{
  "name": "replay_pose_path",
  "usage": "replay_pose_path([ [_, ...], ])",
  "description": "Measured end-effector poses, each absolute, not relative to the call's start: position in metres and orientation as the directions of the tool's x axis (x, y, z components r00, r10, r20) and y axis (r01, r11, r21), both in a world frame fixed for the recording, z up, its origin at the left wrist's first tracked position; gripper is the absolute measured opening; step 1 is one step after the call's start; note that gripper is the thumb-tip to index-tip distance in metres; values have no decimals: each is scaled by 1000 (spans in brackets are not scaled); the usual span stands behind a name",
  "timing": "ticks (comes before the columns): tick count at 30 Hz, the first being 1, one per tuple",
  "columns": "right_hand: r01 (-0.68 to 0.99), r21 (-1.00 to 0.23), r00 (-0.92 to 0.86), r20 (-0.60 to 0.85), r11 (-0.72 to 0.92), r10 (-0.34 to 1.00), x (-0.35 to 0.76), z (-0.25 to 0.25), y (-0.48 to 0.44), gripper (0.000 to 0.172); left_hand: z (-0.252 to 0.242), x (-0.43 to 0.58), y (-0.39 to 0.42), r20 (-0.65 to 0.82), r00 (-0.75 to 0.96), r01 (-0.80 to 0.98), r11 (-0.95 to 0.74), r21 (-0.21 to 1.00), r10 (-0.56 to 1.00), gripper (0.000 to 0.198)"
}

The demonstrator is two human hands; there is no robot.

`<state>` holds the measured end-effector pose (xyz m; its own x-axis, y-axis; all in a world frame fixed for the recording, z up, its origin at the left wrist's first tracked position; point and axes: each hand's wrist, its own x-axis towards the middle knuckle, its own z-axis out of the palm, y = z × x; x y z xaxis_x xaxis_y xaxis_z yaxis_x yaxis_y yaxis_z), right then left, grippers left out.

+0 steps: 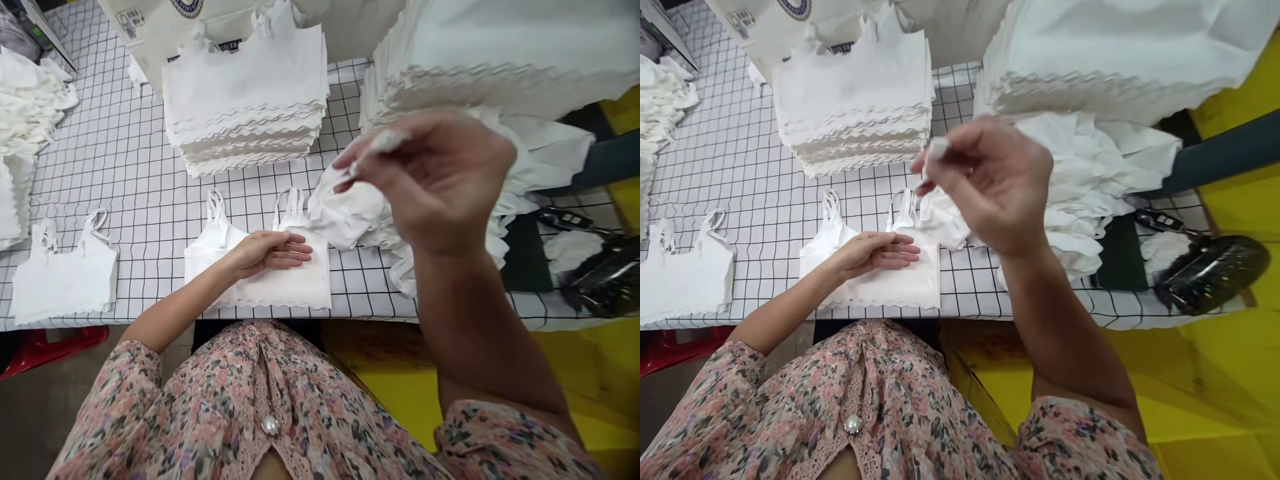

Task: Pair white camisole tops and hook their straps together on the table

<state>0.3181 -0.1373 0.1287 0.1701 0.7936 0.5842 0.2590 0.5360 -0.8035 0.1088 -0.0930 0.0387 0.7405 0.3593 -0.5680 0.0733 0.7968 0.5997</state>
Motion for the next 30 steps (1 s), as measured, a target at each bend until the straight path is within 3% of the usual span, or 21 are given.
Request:
replay_pose_path([
  [4,200,-695,38,710,691,703,308,100,-193,46,31,126,-120,-628,716,-65,925,375,304,38],
  [6,154,-741,-32,658,654,753,305,90,-221,53,31,135,-129,-659,671,-130,929,346,339,36],
  [10,174,-884,-222,393,433,892,309,76,-256,25,33,145,-137,-678,603,-205,902,379,422,31],
  [12,195,-949,-132,223,246,966,312,65,-256,16,33,146,-139,-685,578,-188,888,419,445,27],
  [15,166,-977,121,-115,-134,986,309,43,-235,37,30,147,-138,-687,541,-167,863,477,485,14],
  [18,78,-940,104,-324,-332,940,305,24,-208,61,26,147,-135,-689,505,-178,844,507,520,9],
  [21,22,-918,-2,-396,-396,918,304,18,-196,66,24,148,-133,-677,494,-181,826,534,546,10],
  [23,75,-904,-113,-427,-420,897,307,23,-204,63,24,147,-132,-662,502,-191,818,543,557,9],
  [27,215,-924,-323,-374,-317,870,318,44,-238,59,25,147,-131,-636,513,-216,804,554,576,10],
  [30,200,-926,-390,-374,-319,842,323,54,-257,54,24,151,-127,-617,507,-227,783,579,603,15],
])
